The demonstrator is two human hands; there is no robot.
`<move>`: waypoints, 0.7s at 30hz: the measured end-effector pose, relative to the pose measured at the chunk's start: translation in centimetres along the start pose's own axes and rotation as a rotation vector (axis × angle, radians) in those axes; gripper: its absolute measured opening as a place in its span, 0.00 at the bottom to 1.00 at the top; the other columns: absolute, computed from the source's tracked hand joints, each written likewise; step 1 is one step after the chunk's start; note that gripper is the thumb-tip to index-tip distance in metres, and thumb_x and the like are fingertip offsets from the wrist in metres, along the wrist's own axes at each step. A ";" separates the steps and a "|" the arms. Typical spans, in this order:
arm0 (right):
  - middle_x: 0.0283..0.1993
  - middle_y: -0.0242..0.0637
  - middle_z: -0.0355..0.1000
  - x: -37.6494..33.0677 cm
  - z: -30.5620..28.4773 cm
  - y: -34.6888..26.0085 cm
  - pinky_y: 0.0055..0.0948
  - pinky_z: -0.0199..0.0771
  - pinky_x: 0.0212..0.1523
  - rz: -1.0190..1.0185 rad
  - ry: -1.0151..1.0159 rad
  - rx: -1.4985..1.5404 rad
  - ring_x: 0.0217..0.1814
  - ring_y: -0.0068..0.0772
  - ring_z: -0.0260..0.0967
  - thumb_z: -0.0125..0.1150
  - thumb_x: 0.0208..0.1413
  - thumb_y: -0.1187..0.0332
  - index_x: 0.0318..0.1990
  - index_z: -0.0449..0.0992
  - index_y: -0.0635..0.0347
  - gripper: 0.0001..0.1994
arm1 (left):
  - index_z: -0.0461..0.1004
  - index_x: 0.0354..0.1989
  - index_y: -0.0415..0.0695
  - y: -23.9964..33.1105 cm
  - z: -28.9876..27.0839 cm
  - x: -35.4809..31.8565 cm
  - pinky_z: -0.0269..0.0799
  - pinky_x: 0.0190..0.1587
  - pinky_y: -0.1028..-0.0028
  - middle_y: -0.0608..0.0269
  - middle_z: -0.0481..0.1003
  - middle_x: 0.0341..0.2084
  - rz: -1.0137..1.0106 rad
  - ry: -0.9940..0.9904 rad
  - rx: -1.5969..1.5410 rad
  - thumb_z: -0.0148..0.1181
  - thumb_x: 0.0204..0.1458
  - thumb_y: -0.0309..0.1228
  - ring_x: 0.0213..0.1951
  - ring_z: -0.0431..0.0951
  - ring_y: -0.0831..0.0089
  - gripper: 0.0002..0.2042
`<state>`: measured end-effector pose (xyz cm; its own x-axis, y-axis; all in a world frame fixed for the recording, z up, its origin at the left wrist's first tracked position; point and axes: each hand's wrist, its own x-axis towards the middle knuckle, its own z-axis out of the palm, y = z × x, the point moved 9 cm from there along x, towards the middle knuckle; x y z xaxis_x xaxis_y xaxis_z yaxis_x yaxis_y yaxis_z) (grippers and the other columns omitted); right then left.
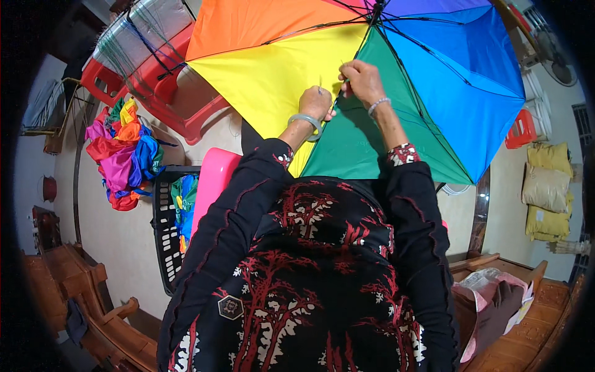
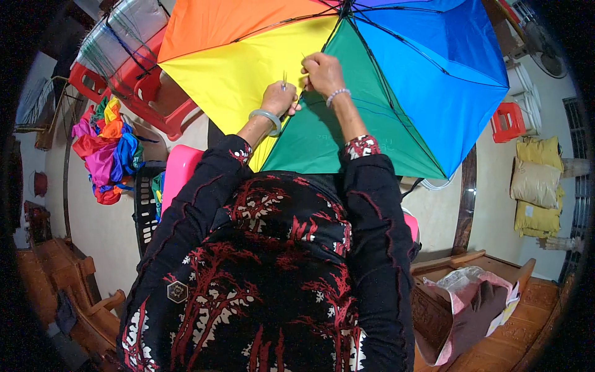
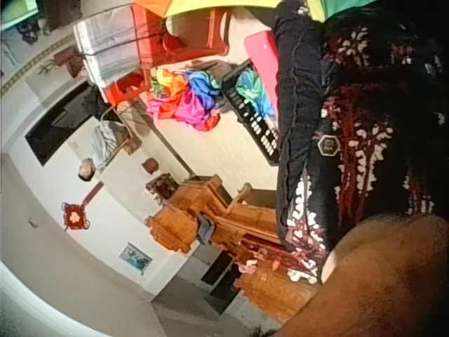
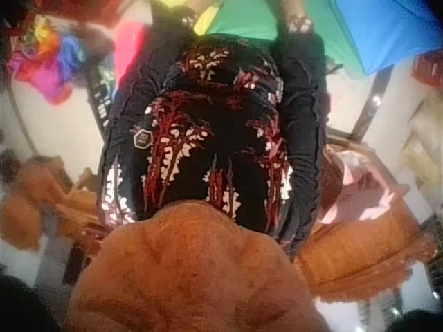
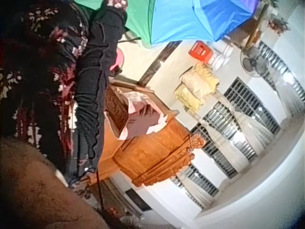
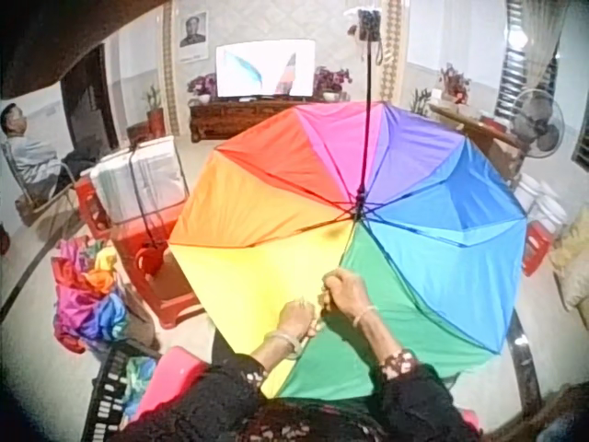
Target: Repairing or securing the ribs of a rainbow-colored umbrella using thread.
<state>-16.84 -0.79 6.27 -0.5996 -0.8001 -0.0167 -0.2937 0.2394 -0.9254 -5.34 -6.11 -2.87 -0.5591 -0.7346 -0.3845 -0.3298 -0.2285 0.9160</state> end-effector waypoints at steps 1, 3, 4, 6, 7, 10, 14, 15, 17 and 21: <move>0.25 0.39 0.69 -0.2 0.2 -1.3 0.26 0.68 0.17 -0.006 -0.050 0.085 0.21 0.26 0.68 0.52 0.48 0.70 0.30 0.73 0.66 0.07 | 0.69 0.25 0.36 0.4 0.1 -0.5 0.70 0.22 0.73 0.56 0.72 0.15 0.004 -0.004 -0.001 0.50 0.47 0.31 0.16 0.74 0.70 0.09; 0.24 0.38 0.69 -0.6 1.0 -4.2 0.21 0.68 0.16 -0.022 -0.158 0.254 0.20 0.21 0.67 0.51 0.49 0.71 0.31 0.73 0.69 0.08 | 0.69 0.25 0.37 1.4 -0.2 -1.3 0.70 0.22 0.74 0.57 0.72 0.16 0.073 0.017 0.135 0.55 0.44 0.31 0.17 0.74 0.71 0.09; 0.24 0.38 0.69 -0.9 1.1 -5.5 0.21 0.68 0.16 -0.025 -0.157 0.253 0.20 0.21 0.67 0.51 0.49 0.71 0.31 0.73 0.69 0.08 | 0.69 0.25 0.37 1.8 -0.3 -1.4 0.70 0.22 0.74 0.58 0.72 0.16 0.106 0.028 0.204 0.58 0.42 0.31 0.17 0.74 0.72 0.09; 0.24 0.36 0.69 -2.2 2.1 -8.3 0.21 0.69 0.17 -0.036 -0.235 0.327 0.20 0.21 0.67 0.53 0.50 0.71 0.31 0.72 0.68 0.08 | 0.69 0.25 0.37 1.8 -0.1 -0.9 0.70 0.22 0.74 0.58 0.73 0.16 0.128 0.042 0.236 0.59 0.40 0.31 0.17 0.74 0.72 0.10; 0.24 0.36 0.69 -2.9 2.0 -9.6 0.21 0.70 0.17 -0.042 -0.267 0.363 0.20 0.21 0.67 0.53 0.50 0.70 0.31 0.72 0.68 0.08 | 0.69 0.25 0.37 1.8 0.2 -0.5 0.70 0.22 0.74 0.58 0.73 0.17 0.148 0.051 0.268 0.61 0.39 0.31 0.17 0.74 0.72 0.10; 0.26 0.33 0.69 -4.9 1.6 -14.7 0.18 0.70 0.20 -0.176 -0.319 0.382 0.22 0.19 0.66 0.52 0.53 0.69 0.36 0.72 0.67 0.09 | 0.69 0.26 0.38 1.2 -0.4 -0.2 0.69 0.22 0.74 0.58 0.73 0.17 0.198 0.099 0.330 0.62 0.37 0.30 0.17 0.74 0.72 0.11; 0.30 0.37 0.69 -6.3 -3.1 -20.3 0.20 0.70 0.27 -0.404 -0.278 0.378 0.26 0.22 0.66 0.49 0.55 0.69 0.39 0.70 0.69 0.10 | 0.69 0.25 0.38 1.4 0.4 0.2 0.69 0.21 0.74 0.59 0.73 0.16 0.278 0.095 0.345 0.61 0.38 0.30 0.17 0.74 0.72 0.10; 0.28 0.36 0.69 -6.8 -4.3 -23.0 0.22 0.71 0.24 -0.648 -0.447 0.659 0.23 0.22 0.67 0.49 0.55 0.68 0.40 0.70 0.65 0.10 | 0.69 0.25 0.38 1.0 0.3 0.5 0.69 0.21 0.74 0.59 0.73 0.16 0.257 0.072 0.294 0.61 0.38 0.30 0.16 0.74 0.72 0.10; 0.26 0.34 0.70 -7.9 -8.2 -25.3 0.22 0.72 0.20 -0.734 -0.282 0.751 0.20 0.22 0.67 0.50 0.55 0.68 0.39 0.70 0.61 0.08 | 0.69 0.25 0.38 0.7 -0.4 0.3 0.69 0.20 0.74 0.59 0.72 0.15 0.226 0.058 0.234 0.60 0.39 0.29 0.16 0.74 0.72 0.09; 0.30 0.38 0.68 -10.0 -19.6 -25.8 0.23 0.68 0.28 -0.738 0.116 0.532 0.27 0.24 0.65 0.48 0.56 0.69 0.38 0.69 0.67 0.10 | 0.69 0.23 0.37 1.7 0.1 -0.8 0.68 0.18 0.74 0.59 0.72 0.13 0.119 0.002 0.205 0.55 0.43 0.28 0.15 0.74 0.72 0.07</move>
<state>-17.93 11.81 37.72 -0.4759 -0.5823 0.6592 -0.2674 -0.6182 -0.7391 -5.52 -5.87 -1.04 -0.6017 -0.7499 -0.2750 -0.4095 -0.0060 0.9123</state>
